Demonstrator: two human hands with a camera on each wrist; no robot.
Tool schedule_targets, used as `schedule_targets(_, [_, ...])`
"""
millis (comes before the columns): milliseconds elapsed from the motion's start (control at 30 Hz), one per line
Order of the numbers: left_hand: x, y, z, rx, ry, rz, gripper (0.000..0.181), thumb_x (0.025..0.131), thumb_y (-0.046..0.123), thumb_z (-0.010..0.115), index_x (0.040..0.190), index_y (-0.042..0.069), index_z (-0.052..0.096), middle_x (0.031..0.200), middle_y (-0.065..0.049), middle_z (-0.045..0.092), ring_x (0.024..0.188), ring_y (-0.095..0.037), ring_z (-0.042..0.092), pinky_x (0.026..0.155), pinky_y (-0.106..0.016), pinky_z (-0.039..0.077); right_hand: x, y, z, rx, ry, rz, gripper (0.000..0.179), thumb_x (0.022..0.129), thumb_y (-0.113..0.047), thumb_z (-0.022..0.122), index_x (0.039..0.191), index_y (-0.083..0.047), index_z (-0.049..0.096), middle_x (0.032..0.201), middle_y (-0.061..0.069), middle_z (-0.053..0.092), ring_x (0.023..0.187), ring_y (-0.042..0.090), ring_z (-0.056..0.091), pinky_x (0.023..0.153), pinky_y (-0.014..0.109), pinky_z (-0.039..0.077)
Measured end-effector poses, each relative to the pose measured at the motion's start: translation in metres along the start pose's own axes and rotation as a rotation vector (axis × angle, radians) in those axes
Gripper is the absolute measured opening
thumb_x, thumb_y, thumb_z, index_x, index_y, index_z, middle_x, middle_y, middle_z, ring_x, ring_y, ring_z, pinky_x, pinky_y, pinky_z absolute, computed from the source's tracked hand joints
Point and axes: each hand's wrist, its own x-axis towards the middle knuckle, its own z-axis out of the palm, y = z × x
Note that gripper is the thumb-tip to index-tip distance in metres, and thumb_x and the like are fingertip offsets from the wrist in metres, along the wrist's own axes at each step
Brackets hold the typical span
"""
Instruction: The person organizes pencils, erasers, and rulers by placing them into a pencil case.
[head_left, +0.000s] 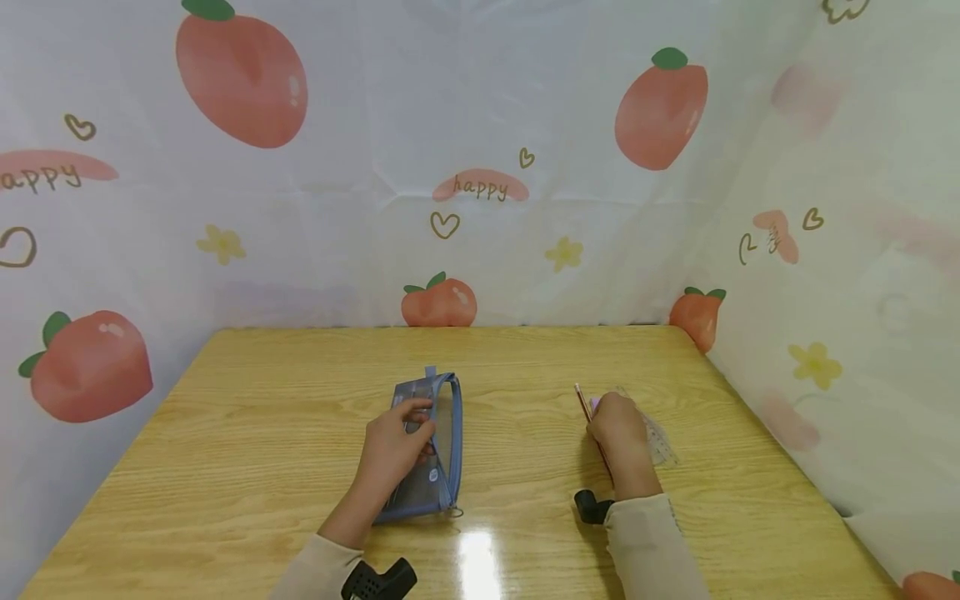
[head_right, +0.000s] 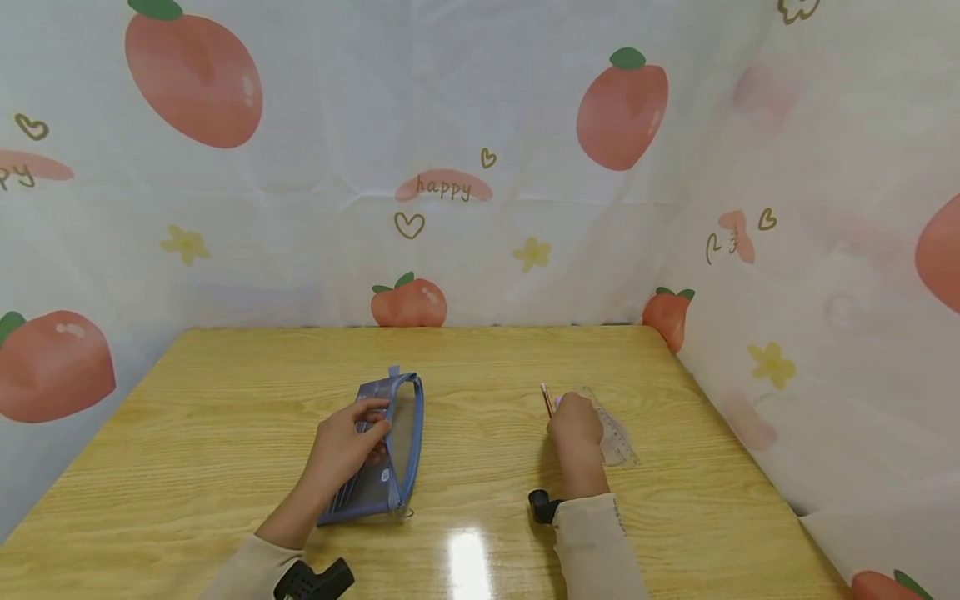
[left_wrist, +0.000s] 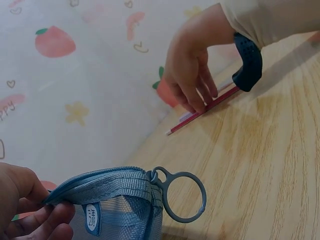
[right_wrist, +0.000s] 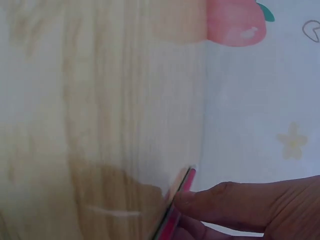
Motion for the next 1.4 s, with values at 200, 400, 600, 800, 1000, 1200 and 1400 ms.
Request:
schedule_targets(200, [-0.001, 0.001, 0.0, -0.001, -0.001, -0.001, 0.033, 0.08, 0.009, 0.061, 0.112, 0.011, 0.061, 0.093, -0.007, 0.062, 0.052, -0.014, 0.061, 0.047, -0.032, 0.053, -0.001, -0.005, 0.004, -0.039, -0.022, 0.033, 0.015, 0.069, -0.006, 0.068, 0.073, 0.005, 0.059, 0.072, 0.014, 0.057, 0.059, 0.025, 0.05, 0.048, 0.035, 0.044])
schedule_targets(400, [-0.001, 0.002, 0.0, 0.005, 0.001, -0.002, 0.033, 0.079, 0.009, 0.061, 0.112, 0.01, 0.061, 0.093, -0.007, 0.062, 0.052, -0.014, 0.061, 0.047, -0.032, 0.053, 0.0, -0.009, 0.008, 0.044, -0.026, -0.045, 0.013, 0.07, -0.006, 0.066, 0.06, -0.003, 0.059, 0.057, 0.004, 0.051, 0.051, 0.018, 0.044, 0.044, 0.028, 0.039])
schedule_targets(600, [0.0, 0.002, 0.0, 0.021, 0.009, -0.001, 0.032, 0.079, 0.009, 0.061, 0.111, 0.011, 0.061, 0.092, -0.006, 0.062, 0.051, -0.014, 0.06, 0.046, -0.032, 0.052, 0.003, -0.012, 0.012, 0.261, -0.091, -0.055, 0.007, 0.076, -0.009, 0.064, 0.076, -0.002, 0.063, 0.066, 0.004, 0.056, 0.054, 0.016, 0.052, 0.047, 0.027, 0.043])
schedule_targets(800, [0.0, 0.001, 0.001, 0.021, 0.008, 0.003, 0.032, 0.079, 0.009, 0.062, 0.111, 0.011, 0.062, 0.092, -0.006, 0.062, 0.051, -0.014, 0.061, 0.046, -0.032, 0.052, 0.007, -0.014, 0.016, 0.367, -0.132, -0.032, 0.014, 0.077, -0.009, 0.067, 0.086, 0.001, 0.063, 0.068, 0.007, 0.061, 0.056, 0.017, 0.058, 0.051, 0.03, 0.049])
schedule_targets(1000, [0.0, 0.0, 0.001, 0.02, 0.004, 0.002, 0.032, 0.079, 0.009, 0.062, 0.111, 0.011, 0.062, 0.092, -0.006, 0.062, 0.051, -0.014, 0.06, 0.046, -0.031, 0.052, 0.008, -0.012, 0.018, 0.501, -0.243, -0.052, 0.021, 0.08, -0.008, 0.064, 0.097, 0.005, 0.062, 0.078, 0.01, 0.063, 0.065, 0.021, 0.062, 0.06, 0.035, 0.052])
schedule_targets(1200, [-0.001, 0.001, 0.002, 0.023, 0.005, 0.005, 0.032, 0.079, 0.009, 0.061, 0.111, 0.011, 0.062, 0.091, -0.005, 0.062, 0.051, -0.014, 0.06, 0.046, -0.031, 0.052, 0.011, -0.01, 0.021, 0.794, -0.483, -0.062, 0.032, 0.083, -0.004, 0.059, 0.11, 0.011, 0.054, 0.091, 0.017, 0.061, 0.073, 0.023, 0.063, 0.068, 0.039, 0.053])
schedule_targets(1400, [0.0, 0.001, 0.001, 0.025, 0.01, 0.011, 0.031, 0.079, 0.009, 0.061, 0.11, 0.011, 0.062, 0.09, -0.005, 0.063, 0.05, -0.014, 0.06, 0.045, -0.031, 0.052, 0.011, -0.017, 0.024, 0.912, -0.599, -0.091, 0.038, 0.084, -0.005, 0.057, 0.117, 0.012, 0.046, 0.096, 0.017, 0.057, 0.077, 0.021, 0.061, 0.074, 0.04, 0.052])
